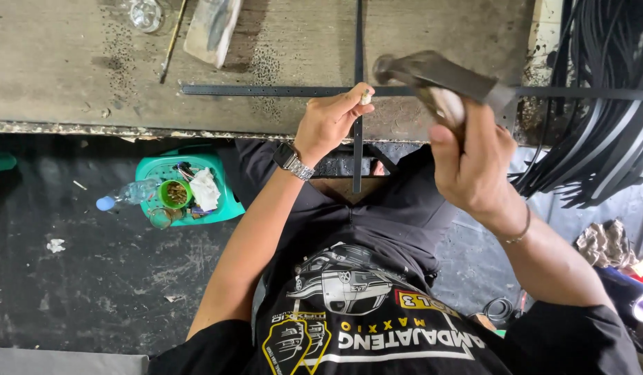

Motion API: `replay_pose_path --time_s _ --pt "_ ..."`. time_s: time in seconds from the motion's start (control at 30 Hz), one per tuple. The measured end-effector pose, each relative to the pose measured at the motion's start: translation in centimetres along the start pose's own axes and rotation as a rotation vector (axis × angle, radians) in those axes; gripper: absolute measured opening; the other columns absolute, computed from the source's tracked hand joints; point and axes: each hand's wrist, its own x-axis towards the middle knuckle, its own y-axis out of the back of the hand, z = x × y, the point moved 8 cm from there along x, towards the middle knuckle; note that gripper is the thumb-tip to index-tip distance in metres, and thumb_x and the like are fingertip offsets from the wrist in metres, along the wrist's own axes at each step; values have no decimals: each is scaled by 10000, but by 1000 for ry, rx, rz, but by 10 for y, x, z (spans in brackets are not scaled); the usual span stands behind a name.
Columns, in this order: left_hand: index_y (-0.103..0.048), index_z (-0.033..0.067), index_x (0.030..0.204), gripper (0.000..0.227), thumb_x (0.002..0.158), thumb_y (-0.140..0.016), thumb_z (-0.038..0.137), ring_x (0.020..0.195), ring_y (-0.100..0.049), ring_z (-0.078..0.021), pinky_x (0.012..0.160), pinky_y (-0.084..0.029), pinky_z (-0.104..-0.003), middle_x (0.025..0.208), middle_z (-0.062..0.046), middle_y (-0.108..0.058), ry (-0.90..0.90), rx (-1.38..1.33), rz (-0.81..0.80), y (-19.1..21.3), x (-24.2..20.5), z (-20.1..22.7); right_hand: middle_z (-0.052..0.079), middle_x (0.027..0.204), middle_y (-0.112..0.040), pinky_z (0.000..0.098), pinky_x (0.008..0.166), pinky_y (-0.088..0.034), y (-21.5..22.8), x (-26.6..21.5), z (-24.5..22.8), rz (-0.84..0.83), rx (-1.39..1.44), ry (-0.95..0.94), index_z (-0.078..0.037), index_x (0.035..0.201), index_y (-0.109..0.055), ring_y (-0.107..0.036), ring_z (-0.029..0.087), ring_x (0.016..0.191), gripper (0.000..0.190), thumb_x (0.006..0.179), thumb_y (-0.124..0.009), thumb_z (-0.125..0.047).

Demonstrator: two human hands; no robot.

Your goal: Applying adhesive to leather straps and securing them using a hammer on a workbench.

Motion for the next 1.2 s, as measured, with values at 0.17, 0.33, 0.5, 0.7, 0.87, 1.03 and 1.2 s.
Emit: replay_pose_path --time_s 0.17,0.33,0.5,0.7,0.87,1.03,1.2 --pt "-688 133 1331 360 975 -715 85 736 -761 -315 594 -607 -311 787 -114 -775 -16 9 -40 0 -4 -4 313 760 -672 597 519 -482 -22 -5 12 -124 73 -111 -45 1211 -558 -671 564 714 346 1104 -509 -371" --pt "-730 127 1230 267 964 -733 106 750 -759 -328 605 -612 -320 782 -144 -765 -16 -23 -35 4 2 0 154 797 -559 474 620 -498 -4 0 55 129 17 -96 -88 1071 -573 -645 470 728 407 1171 -499 -476" --pt "-613 108 1310 415 959 -804 0 711 -666 -52 671 -635 -222 864 9 -741 -20 54 -154 1 5 8 84 933 -680 360 625 -463 -21 41 108 201 -437 -111 -43 1270 -584 -639 241 771 303 1148 -669 -307" --pt "-674 71 1215 293 952 -796 22 655 -616 -64 656 -610 -236 832 -9 -734 -4 65 -141 5 10 14 134 1241 -623 342 810 -474 -53 54 81 200 -482 43 -43 1249 -656 -574 251 1060 262 990 -683 -61" --pt "-643 59 1295 382 950 -807 32 766 -717 -122 741 -657 -277 998 -72 -772 -21 46 -157 7 11 19 227 1336 -694 515 1163 -487 -89 36 14 -70 34 409 44 1300 -684 -631 384 1301 510 792 -664 68" --pt "-699 58 1200 357 1042 -588 358 638 -792 -156 533 -680 -205 834 -107 -793 487 -245 98 27 25 -9 145 1508 -578 528 1225 -298 -102 26 9 -100 -121 378 -16 1333 -691 -471 303 1456 483 973 -803 -318" --pt "-670 13 1219 402 1034 -567 354 753 -812 -205 614 -701 -264 796 -125 -764 573 -260 152 33 27 -21 149 1499 -589 534 1227 -281 -99 29 11 -100 -111 363 -20 1393 -656 -462 308 1460 543 1012 -743 -397"
